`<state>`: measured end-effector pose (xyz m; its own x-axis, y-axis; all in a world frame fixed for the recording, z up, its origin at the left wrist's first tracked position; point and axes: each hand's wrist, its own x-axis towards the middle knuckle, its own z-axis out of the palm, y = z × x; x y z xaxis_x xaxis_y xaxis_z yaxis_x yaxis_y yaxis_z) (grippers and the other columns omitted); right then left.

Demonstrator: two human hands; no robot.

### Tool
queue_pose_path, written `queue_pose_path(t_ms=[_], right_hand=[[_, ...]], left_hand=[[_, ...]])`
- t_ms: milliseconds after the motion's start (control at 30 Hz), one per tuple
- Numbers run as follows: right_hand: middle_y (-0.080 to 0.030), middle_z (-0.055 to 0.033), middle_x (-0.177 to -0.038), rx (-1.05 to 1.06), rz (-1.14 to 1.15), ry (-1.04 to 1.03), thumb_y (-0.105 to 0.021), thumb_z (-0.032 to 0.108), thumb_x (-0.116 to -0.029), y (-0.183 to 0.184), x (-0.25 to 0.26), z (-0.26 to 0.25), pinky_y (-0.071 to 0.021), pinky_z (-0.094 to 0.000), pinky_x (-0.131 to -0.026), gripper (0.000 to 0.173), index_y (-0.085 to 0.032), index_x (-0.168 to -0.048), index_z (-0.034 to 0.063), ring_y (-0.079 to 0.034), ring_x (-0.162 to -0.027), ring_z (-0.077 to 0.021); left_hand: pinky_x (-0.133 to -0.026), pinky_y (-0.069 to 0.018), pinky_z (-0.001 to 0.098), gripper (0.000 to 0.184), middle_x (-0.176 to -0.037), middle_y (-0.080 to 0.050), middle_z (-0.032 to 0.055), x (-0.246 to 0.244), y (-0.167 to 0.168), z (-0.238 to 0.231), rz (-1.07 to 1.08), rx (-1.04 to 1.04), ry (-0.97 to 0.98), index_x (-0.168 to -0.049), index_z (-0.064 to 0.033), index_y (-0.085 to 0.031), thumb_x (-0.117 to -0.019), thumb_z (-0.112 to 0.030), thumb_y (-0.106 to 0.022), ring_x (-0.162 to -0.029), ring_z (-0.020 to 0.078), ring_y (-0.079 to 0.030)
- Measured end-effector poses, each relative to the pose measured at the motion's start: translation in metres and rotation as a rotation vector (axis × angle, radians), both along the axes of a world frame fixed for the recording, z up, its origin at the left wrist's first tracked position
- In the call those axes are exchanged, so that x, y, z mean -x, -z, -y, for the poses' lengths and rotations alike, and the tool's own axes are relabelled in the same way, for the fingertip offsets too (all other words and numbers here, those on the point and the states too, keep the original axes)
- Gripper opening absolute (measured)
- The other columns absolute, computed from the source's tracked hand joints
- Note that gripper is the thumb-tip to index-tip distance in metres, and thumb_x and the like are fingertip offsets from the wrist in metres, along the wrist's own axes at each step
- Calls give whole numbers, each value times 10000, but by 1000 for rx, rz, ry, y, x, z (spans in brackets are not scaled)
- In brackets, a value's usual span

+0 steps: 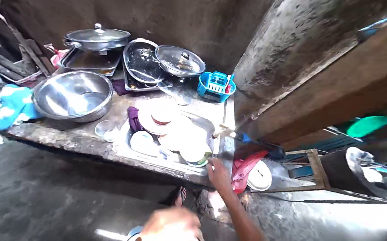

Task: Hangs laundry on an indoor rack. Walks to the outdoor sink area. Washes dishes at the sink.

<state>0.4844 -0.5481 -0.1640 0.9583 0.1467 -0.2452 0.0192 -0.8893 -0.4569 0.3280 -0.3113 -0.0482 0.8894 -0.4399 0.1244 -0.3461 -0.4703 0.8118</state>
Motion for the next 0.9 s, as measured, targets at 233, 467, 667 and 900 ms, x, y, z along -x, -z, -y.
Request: queue_pose_path(t_ms=[233,467,667,900], right_hand=[[-493,-250,-1490,472,-246,-177,-734,276,-904,34,-93,-20,-482,-621,-1010,808,-344,-1572,44,-497,-1350,-455],[-630,-241,-1336,502,-136,-49,-572,100,-942,59,-109,-30,-508,-594,-967,534,-520,-1471,51,-615,-1217,-439],[-613,-226,-1365,453,-165,164,-574,317,-990,34,-107,-33,-489,-602,-1007,433,-632,-1349,83,-604,-1257,-401],[-706,-211,-1196,83,67,577,-757,280,-859,2,-91,-26,-510,-536,-1021,533,-648,-1290,-15,-675,-1141,-354]], left_hand=[[-1002,-511,564,359,-1336,-648,157,-167,127,-60,-343,-537,-219,-1352,-77,-631,-1052,-248,-534,-1250,359,-611],[-1093,-420,557,364,-1361,-578,223,-244,194,-76,-323,-744,94,-1336,-41,-621,-980,-111,-595,-1313,418,-514],[-1079,-421,569,273,-1300,-611,247,-265,208,-74,-172,-709,406,-1218,-9,-678,-1018,-70,-504,-1261,427,-552],[-1043,-476,530,323,-1246,-645,237,-269,197,-93,-218,-575,423,-1267,21,-621,-1055,-203,-528,-1212,409,-603]])
